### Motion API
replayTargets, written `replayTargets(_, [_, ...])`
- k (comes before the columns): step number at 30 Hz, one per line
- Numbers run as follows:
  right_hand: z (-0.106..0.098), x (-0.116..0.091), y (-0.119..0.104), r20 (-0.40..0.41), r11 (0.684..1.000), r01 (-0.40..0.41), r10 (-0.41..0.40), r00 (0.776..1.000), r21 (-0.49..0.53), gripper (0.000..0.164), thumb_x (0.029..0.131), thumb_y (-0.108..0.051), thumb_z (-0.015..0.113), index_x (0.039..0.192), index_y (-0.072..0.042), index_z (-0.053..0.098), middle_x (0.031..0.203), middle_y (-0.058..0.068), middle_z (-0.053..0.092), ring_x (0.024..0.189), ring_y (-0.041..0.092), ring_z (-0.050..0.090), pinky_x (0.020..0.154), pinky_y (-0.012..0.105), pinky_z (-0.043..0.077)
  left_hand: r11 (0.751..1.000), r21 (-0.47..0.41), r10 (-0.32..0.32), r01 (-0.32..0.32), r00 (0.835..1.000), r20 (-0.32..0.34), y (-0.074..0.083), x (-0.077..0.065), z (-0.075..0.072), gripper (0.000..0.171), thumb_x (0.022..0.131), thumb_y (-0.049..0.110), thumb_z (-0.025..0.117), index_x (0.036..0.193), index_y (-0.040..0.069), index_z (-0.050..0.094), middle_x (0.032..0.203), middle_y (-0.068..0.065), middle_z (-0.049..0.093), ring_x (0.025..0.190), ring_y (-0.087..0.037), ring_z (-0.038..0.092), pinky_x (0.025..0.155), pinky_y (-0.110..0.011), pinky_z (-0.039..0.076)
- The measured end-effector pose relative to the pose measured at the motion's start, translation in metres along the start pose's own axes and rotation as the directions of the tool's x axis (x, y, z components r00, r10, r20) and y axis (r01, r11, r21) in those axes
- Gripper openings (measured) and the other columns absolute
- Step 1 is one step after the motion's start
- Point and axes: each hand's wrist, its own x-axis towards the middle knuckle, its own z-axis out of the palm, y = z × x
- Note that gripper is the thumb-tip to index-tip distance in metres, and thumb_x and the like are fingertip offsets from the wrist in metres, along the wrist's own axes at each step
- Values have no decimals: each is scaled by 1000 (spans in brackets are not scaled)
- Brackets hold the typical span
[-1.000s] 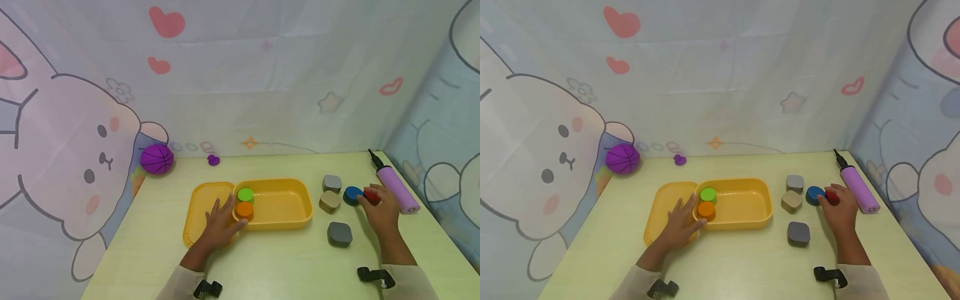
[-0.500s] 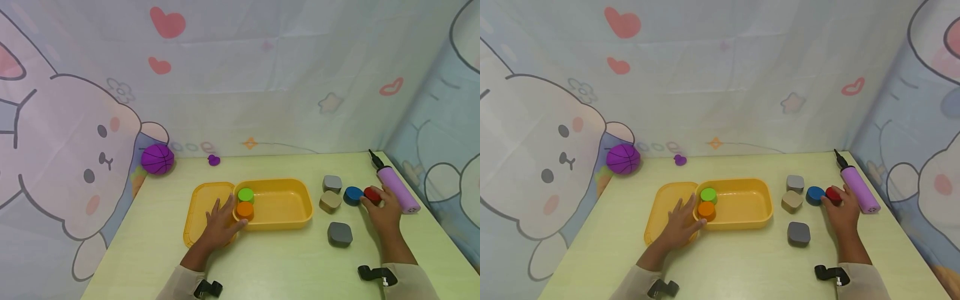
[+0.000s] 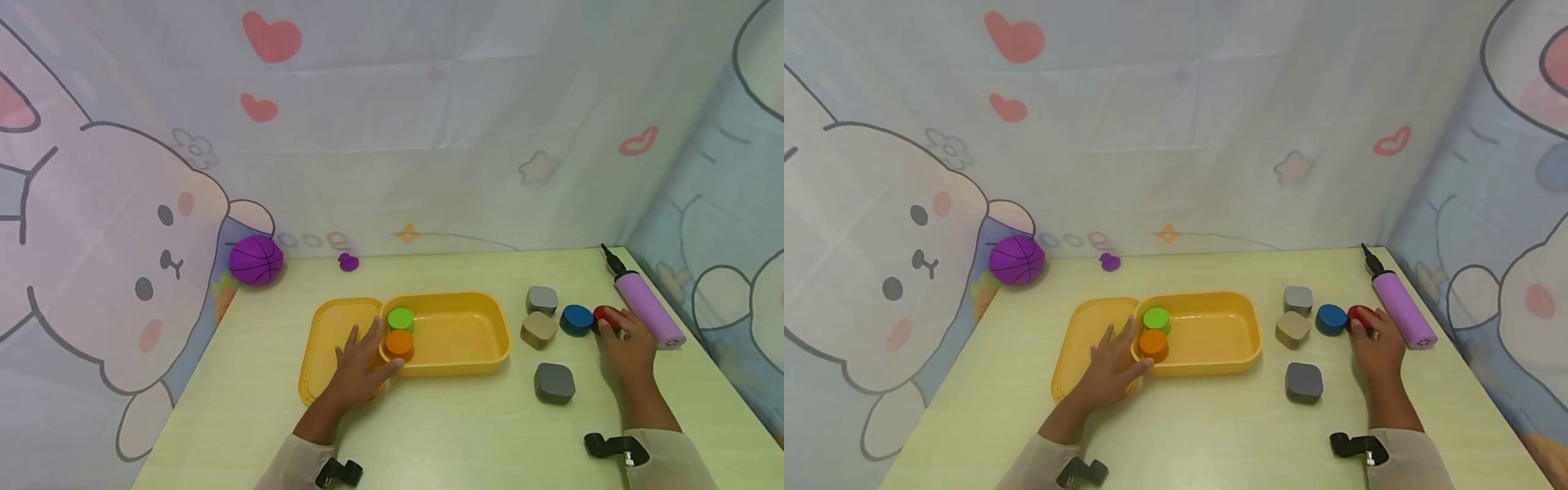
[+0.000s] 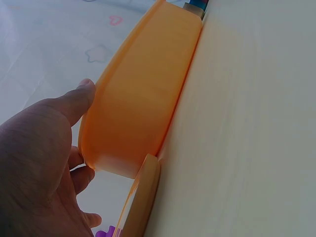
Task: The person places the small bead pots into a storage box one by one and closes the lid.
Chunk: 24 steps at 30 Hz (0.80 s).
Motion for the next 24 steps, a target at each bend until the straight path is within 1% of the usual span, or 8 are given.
replayTargets(4, [0, 0, 1, 0, 1000, 1, -1, 1000, 6, 42, 114, -12, 56, 154, 0, 59, 173, 27, 40, 166, 45, 32, 134, 61, 30, 1000, -8, -2, 2, 1000, 0, 1, -1, 0, 91, 105, 58, 63, 176, 17, 23, 183, -5, 18, 170, -53, 1, 118, -94, -5])
replayTargets(8, [0, -1, 0, 8, 1000, 1, -1, 1000, 3, 42, 113, -11, 57, 154, 0, 59, 173, 26, 40, 165, 45, 33, 134, 59, 31, 1000, -10, -5, 5, 1000, 0, 3, -2, -1, 91, 105, 57, 63, 176, 16, 23, 183, -6, 19, 170, -54, 2, 117, -94, -4])
replayTargets(14, [0, 0, 0, 29, 1000, -16, 16, 999, -6, 43, 115, -12, 53, 157, -1, 56, 176, 26, 34, 167, 47, 28, 134, 62, 29, 1000, -17, -6, 6, 1000, -5, 3, -2, -2, 91, 105, 56, 65, 175, 16, 23, 183, -6, 19, 170, -54, 2, 118, -94, -5])
replayTargets(17, [-1, 0, -1, 24, 1000, -23, 23, 999, 3, 44, 116, -14, 51, 158, -3, 54, 178, 23, 32, 169, 44, 24, 134, 63, 28, 1000, -17, -2, 2, 1000, -5, 2, -2, -1, 91, 105, 56, 65, 175, 16, 23, 183, -6, 19, 170, -54, 2, 117, -94, -5])
replayTargets(20, [0, -1, -2, 12, 999, -39, 39, 999, 23, 45, 116, -16, 51, 160, -7, 53, 181, 17, 30, 169, 41, 24, 133, 61, 31, 1000, -14, -3, 2, 1000, -2, 1, -2, -1, 92, 105, 56, 65, 176, 16, 22, 183, -5, 19, 170, -54, 2, 118, -94, -5])
replayTargets(24, [0, -1, -3, 0, 998, -64, 64, 998, 24, 46, 117, -19, 50, 163, -14, 51, 183, 9, 27, 170, 37, 24, 131, 61, 36, 1000, -16, -8, 8, 1000, 0, 2, -2, -1, 92, 105, 57, 65, 176, 16, 22, 183, -5, 18, 170, -53, 1, 118, -94, -6])
